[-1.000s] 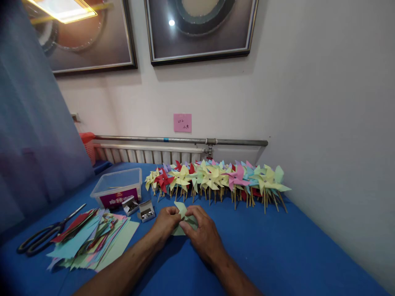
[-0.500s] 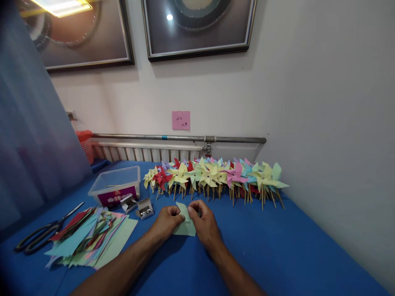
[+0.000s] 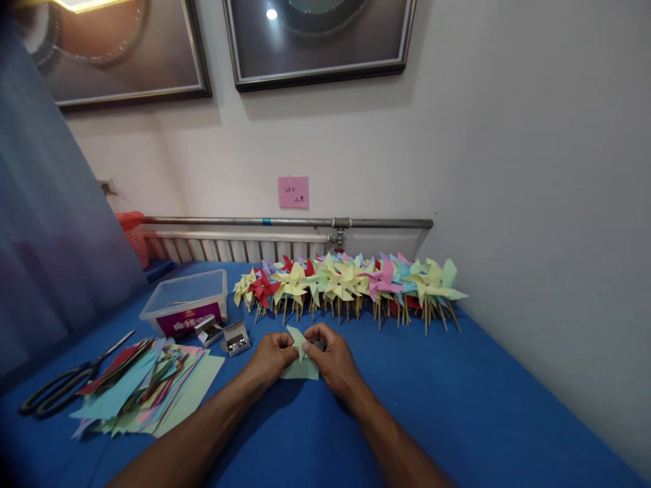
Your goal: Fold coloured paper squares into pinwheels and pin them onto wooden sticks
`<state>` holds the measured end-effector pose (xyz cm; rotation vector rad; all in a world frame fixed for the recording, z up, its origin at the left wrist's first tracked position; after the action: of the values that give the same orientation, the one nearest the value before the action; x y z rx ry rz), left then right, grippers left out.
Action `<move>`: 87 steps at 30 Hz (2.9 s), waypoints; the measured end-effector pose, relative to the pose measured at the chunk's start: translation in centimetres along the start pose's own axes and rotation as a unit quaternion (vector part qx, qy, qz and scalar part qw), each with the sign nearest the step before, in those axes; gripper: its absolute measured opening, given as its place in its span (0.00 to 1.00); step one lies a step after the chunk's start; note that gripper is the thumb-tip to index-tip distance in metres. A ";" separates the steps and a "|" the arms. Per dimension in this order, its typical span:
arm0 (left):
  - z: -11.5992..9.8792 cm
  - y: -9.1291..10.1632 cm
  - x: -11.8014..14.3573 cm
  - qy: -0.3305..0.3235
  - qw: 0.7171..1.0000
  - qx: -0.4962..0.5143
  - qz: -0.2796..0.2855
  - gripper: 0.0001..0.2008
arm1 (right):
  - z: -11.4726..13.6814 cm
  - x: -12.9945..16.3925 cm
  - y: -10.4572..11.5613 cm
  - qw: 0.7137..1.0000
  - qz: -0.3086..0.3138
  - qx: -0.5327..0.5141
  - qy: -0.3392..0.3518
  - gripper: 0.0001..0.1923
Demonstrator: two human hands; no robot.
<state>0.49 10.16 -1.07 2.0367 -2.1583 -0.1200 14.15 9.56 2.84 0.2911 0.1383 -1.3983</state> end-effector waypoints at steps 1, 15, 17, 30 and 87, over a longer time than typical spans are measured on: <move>0.0 0.0 0.0 -0.001 1.000 0.001 0.002 0.09 | 0.1 0.0 0.0 1.000 0.003 0.000 0.000 0.07; 0.3 -0.7 0.2 0.002 0.999 0.020 0.032 0.10 | 0.4 0.0 -0.2 0.998 0.052 0.031 -0.010 0.11; 0.2 -0.8 0.3 0.004 0.999 0.022 0.035 0.11 | 0.2 0.1 -0.2 0.998 0.054 0.036 -0.017 0.11; 0.3 -0.9 0.3 0.004 0.999 0.014 0.038 0.12 | 0.3 0.1 0.0 0.998 0.034 0.055 -0.026 0.10; 0.9 0.4 0.0 0.031 0.986 0.157 -0.044 0.18 | -4.2 1.0 -1.2 0.980 -0.066 -0.140 -0.122 0.22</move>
<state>-0.11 10.10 -1.85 2.2648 -2.1626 0.2877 13.43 9.60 -1.59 -0.1265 0.1526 -1.5121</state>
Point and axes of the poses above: each hand's wrist, its own x-axis away from the middle knuckle, its own y-axis out of the back of the hand, z = x × y, the point moved 10 cm from there along -x, towards the middle knuckle, and after that the axes turned 7 degrees about -x, right-handed, at the moved point
